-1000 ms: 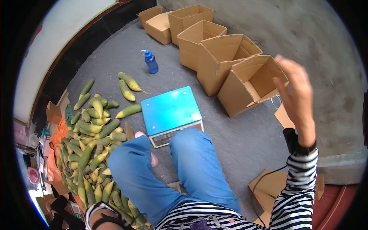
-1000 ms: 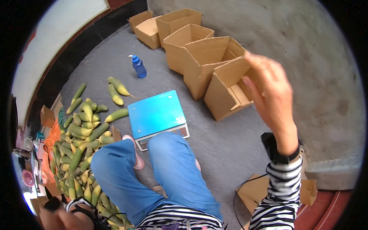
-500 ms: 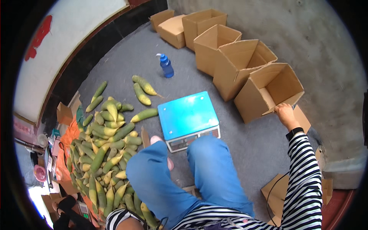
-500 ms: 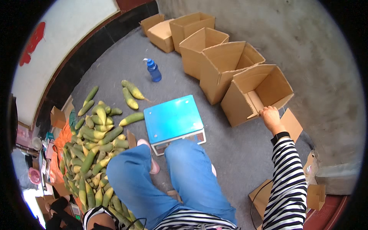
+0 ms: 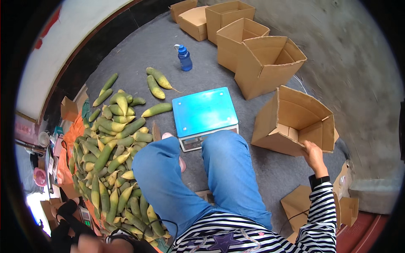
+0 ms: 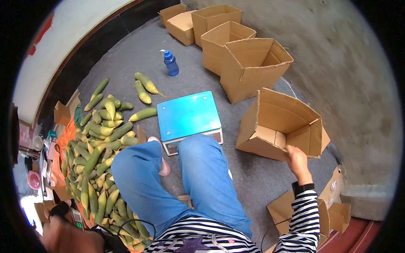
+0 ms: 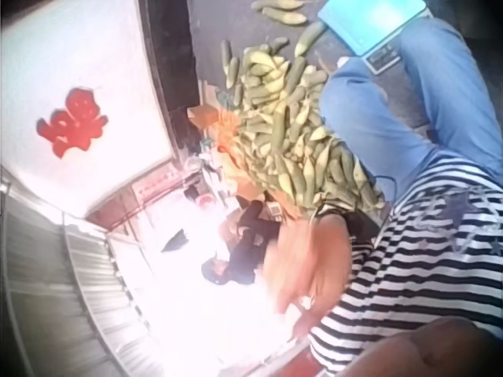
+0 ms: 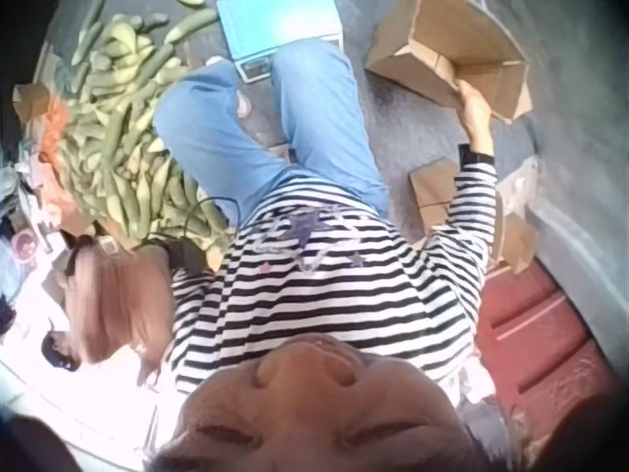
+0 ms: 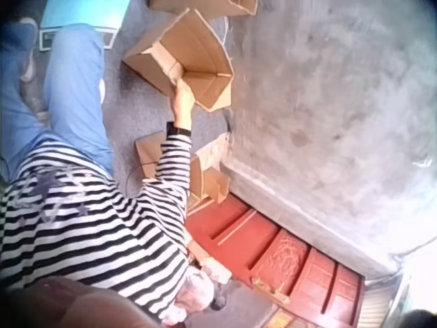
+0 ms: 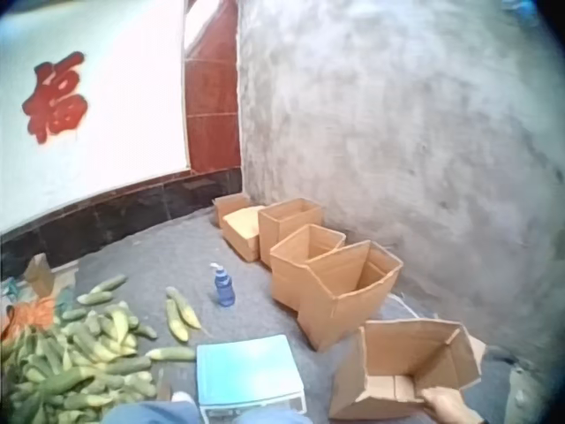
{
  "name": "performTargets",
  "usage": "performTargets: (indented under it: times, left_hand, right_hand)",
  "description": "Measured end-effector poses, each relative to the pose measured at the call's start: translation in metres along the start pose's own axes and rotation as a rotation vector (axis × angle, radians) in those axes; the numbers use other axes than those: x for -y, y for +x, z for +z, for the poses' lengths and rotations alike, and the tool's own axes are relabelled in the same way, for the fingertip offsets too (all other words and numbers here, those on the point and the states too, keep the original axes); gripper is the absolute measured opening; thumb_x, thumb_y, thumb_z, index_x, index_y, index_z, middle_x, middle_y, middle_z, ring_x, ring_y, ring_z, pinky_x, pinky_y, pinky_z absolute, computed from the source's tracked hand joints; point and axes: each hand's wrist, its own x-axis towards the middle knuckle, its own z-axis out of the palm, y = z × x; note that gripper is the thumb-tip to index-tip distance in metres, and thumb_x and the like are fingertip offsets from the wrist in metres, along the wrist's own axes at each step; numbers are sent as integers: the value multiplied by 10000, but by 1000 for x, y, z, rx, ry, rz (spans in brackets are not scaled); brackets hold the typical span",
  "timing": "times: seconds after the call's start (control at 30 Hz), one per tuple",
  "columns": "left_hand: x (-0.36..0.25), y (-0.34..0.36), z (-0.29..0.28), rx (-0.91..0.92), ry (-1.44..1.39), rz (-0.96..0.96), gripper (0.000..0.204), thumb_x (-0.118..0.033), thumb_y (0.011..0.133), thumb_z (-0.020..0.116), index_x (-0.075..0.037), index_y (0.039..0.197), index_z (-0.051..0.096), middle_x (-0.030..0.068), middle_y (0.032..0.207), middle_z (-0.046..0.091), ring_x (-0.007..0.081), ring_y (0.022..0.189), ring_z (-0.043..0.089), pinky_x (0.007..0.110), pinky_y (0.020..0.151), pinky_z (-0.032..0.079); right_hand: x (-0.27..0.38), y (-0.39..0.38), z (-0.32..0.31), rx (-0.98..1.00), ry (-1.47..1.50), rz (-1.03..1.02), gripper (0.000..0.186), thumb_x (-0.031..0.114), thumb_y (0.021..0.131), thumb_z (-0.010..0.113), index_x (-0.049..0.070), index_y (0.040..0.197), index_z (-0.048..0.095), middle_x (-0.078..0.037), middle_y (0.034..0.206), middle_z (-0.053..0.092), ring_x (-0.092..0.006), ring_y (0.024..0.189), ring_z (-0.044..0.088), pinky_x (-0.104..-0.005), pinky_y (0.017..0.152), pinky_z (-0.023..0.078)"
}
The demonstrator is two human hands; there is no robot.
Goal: Weighing and packing vegetables into boxes.
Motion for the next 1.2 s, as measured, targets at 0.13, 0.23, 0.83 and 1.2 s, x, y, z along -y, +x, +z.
performTargets:
  times: [0.13,0.23,0.83,1.2]
  left_hand:
    - [50,-22,-16,777,377,-689,554,-171,875,702,40,1352,514,262,1343,559,407,1321,499,437,1121,372]
    - [92,-63,-2,833,489,-648,700,-263,811,783,-8,1395,491,283,1455,445,476,1343,434,511,1122,362]
    - [130,-125,20,598,697,-441,885,-333,729,845,-116,1490,449,258,1518,348,505,1372,356,578,1092,374]
    - [131,-128,12,575,675,-450,896,-294,721,845,-83,1487,430,261,1529,331,489,1387,348,567,1131,336]
  right_hand:
    - [-21,-6,-4,17,-46,-64,126,84,808,714,56,885,618,-136,828,653,-348,844,658,-454,732,525]
    - [5,13,-23,-47,-25,-135,125,72,817,705,42,851,589,-157,784,630,-365,789,653,-450,686,519]
    - [268,189,-39,-144,128,-738,136,132,859,691,44,847,588,-143,774,645,-346,730,664,-413,617,527]
    - [325,167,-82,-214,340,-818,200,162,857,735,38,1006,682,-132,846,657,-329,835,673,-416,699,552]
